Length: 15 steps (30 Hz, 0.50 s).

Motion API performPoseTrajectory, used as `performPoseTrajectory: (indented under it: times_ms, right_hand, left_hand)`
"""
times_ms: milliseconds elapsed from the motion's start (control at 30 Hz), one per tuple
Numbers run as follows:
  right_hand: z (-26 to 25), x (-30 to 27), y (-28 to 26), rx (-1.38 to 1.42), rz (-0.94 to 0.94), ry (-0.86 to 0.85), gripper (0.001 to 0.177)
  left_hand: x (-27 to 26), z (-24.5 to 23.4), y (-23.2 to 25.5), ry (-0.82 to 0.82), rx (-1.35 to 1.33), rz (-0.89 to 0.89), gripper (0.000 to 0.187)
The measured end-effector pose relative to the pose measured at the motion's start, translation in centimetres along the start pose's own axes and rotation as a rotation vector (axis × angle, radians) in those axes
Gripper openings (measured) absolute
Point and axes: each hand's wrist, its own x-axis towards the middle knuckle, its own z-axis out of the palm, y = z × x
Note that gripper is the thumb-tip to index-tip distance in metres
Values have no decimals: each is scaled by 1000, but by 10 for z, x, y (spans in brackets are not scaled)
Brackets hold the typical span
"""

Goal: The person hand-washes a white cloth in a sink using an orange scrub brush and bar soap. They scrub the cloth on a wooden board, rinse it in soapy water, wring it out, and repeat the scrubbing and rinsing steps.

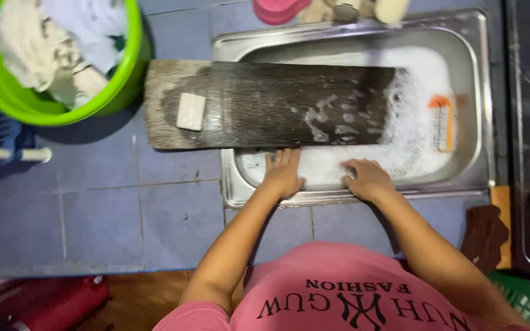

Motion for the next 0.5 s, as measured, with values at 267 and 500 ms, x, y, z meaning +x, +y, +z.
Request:
performPoseTrajectory:
  times_ms: [267, 500]
  right_hand:
    - [-22, 5, -17, -165, 112, -34, 74]
    - [-10, 30, 4, -183, 128, -110, 76]
  left_hand:
    - [87, 17, 33, -316, 6, -88, 47]
    - [85, 51, 52, -151, 126, 60, 33]
